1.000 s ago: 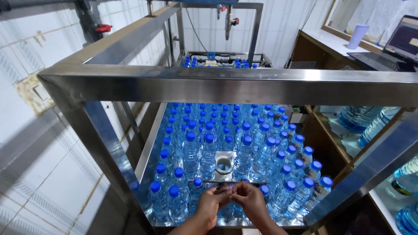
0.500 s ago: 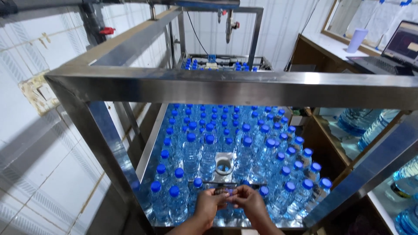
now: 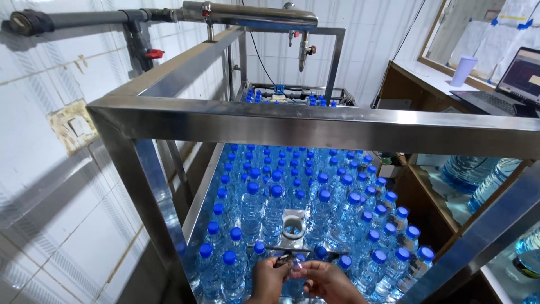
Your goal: The person applies small rectangular labels to the necks of plastic water bottles arranged on a stainless steel tray. The person picks each label from a roll, aligns it on a bottle neck, and smooths it down, repeating the process across many bottles.
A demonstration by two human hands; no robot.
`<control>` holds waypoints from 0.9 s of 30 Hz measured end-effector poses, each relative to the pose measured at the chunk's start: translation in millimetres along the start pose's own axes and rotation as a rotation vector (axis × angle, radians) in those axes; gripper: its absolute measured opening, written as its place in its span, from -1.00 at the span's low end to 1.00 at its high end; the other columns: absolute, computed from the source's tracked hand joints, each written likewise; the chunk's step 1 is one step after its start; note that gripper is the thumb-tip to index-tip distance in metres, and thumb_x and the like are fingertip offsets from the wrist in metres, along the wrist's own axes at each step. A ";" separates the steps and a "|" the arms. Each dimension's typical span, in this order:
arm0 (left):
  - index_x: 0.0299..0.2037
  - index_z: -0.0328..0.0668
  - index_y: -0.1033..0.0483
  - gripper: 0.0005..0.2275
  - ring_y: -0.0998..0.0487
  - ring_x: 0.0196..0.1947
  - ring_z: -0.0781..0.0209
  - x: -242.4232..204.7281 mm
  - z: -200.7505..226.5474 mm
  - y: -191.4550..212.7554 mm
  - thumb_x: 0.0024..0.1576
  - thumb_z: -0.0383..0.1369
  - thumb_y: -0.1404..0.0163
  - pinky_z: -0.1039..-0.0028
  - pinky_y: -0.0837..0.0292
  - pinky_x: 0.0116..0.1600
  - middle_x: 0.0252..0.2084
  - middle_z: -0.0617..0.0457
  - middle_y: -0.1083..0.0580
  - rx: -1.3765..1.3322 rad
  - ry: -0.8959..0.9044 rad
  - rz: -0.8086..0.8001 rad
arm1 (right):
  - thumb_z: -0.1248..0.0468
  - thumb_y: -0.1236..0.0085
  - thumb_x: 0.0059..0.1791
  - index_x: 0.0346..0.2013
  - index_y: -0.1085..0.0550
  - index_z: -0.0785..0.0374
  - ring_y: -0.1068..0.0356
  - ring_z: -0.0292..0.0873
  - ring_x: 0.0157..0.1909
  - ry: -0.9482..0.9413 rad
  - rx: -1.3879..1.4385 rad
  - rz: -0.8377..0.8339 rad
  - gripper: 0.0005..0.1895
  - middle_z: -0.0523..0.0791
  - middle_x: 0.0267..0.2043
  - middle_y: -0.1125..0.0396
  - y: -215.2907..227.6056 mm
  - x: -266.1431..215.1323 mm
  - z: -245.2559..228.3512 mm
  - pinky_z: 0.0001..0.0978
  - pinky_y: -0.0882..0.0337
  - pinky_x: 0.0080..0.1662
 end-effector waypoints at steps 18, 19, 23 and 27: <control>0.20 -0.47 -0.61 -0.74 -0.70 -0.08 -0.17 5.1 -16.9 22.8 0.31 -0.58 -0.20 0.10 -0.74 0.14 -0.03 -0.31 -0.63 -0.516 0.310 -0.066 | 0.08 -0.27 0.12 -0.19 -0.57 -0.03 -0.57 -0.15 -0.40 0.913 -1.203 0.472 -0.90 -0.32 -0.14 -0.56 3.4 52.0 -9.4 -0.23 -0.38 -0.36; 0.21 -0.46 -0.59 -0.73 -0.68 -0.10 -0.14 0.5 -11.9 24.6 0.33 -0.53 -0.18 0.09 -0.73 0.15 -0.07 -0.30 -0.62 -0.536 0.313 -0.057 | 0.11 -0.16 0.15 0.14 -0.46 -0.07 -0.64 -0.13 -0.36 0.890 -1.327 0.383 -0.74 -0.33 0.24 -0.37 -2.5 47.7 -2.2 -0.27 -0.58 -0.36; 0.19 -0.45 -0.63 -0.74 -0.73 0.05 -0.25 -16.9 6.8 25.6 0.41 -0.48 0.04 -0.02 -0.68 0.19 -0.01 -0.35 -0.68 -0.539 0.262 -0.042 | 0.15 -0.01 0.24 0.71 0.16 -0.28 -0.60 0.09 0.14 0.501 -1.675 0.158 -0.17 -0.45 0.81 0.29 0.7 47.1 25.5 0.06 -0.63 -0.13; 0.27 -0.31 -0.62 -0.71 -0.73 0.14 -0.11 -20.8 8.8 23.9 0.43 -0.35 0.00 0.06 -0.67 0.18 0.15 -0.22 -0.72 -0.432 0.231 -0.054 | 0.07 -0.11 0.22 0.71 0.20 -0.31 -0.68 0.05 0.01 0.424 -1.610 0.215 -0.10 -0.47 0.83 0.49 -7.1 29.5 19.1 -0.07 -0.75 -0.06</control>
Point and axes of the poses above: each hand's wrist, its own x-axis towards the middle knuckle, its own y-axis out of the back of the hand, z = x × y, the point moved 5 cm from there along x, towards the middle knuckle
